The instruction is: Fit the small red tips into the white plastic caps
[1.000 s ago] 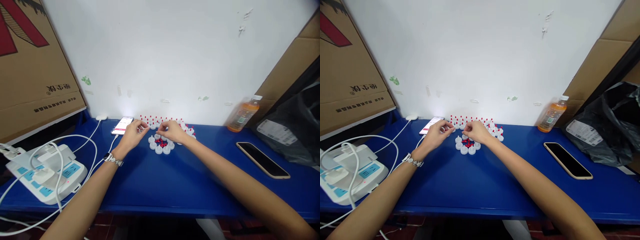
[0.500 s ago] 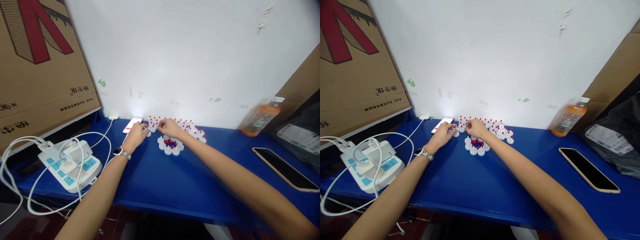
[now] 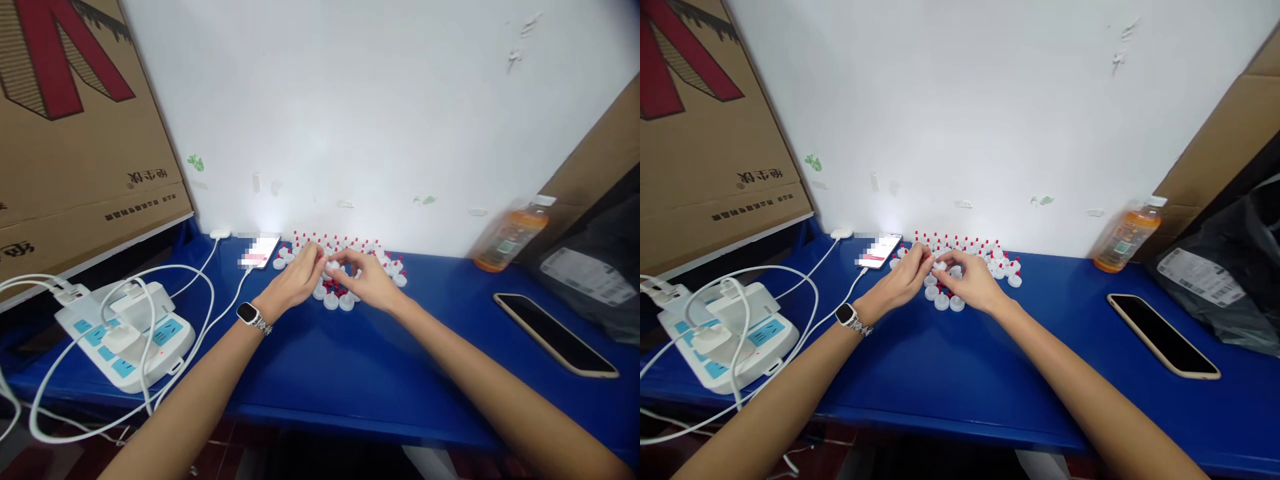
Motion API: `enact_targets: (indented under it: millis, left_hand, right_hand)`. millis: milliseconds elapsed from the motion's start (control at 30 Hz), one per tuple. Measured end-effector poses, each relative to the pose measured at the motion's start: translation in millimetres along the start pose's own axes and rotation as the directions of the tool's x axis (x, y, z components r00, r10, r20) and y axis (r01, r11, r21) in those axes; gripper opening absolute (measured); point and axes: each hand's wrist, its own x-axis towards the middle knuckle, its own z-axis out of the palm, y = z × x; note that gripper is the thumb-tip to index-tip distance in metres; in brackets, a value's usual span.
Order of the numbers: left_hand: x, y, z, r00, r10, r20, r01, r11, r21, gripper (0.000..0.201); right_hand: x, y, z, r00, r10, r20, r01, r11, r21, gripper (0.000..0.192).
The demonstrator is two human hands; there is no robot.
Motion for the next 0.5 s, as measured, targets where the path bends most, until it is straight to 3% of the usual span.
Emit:
enact_targets:
  millis: [67,133,200,267,367,433,500]
  left_hand:
    - [0.3,5.6,5.1,0.995,0.061,0.085,-0.064,0.997,0.035,0.026]
    - [2.0,9.3,12.0,0.992,0.087,0.094,-0.089,0.996,0.01,0.032]
    - [4.9,10.7,18.7,0.998,0.053,0.037,-0.051,0.998,-0.041,0.036]
    - [8.5,9.5,21.5,0.997,-0.055,-0.06,0.047,0.992,-0.119,0.041]
    - [13.0,4.9,16.1,0.958,-0.218,-0.188,0.171,0.957,-0.235,0.047]
    - [14.3,2.2,11.5,0.971,-0.171,-0.17,0.15,0.98,-0.13,0.047]
    - [14.0,1.0,10.9,0.999,-0.022,-0.024,0.023,0.998,0.06,0.042]
  right_hand:
    - [-11.5,-2.5,-6.6,0.999,-0.04,0.015,0.04,0.999,-0.028,0.027]
    - [-18.4,-3.8,-12.0,0.994,-0.107,0.023,0.108,0.994,-0.033,0.027]
    - [-21.1,-2.2,-17.1,0.983,-0.184,-0.001,0.184,0.981,-0.055,0.026]
    - [-21.6,3.1,-23.1,0.969,-0.24,-0.054,0.231,0.965,-0.125,0.025]
    - [-22.3,14.3,-33.1,0.968,-0.197,-0.152,0.158,0.958,-0.238,0.022]
    - [-23.3,20.5,-37.6,0.973,-0.113,-0.201,0.064,0.969,-0.237,0.024]
    - [-23.5,24.5,-38.4,0.977,-0.068,-0.204,0.029,0.982,-0.188,0.03]
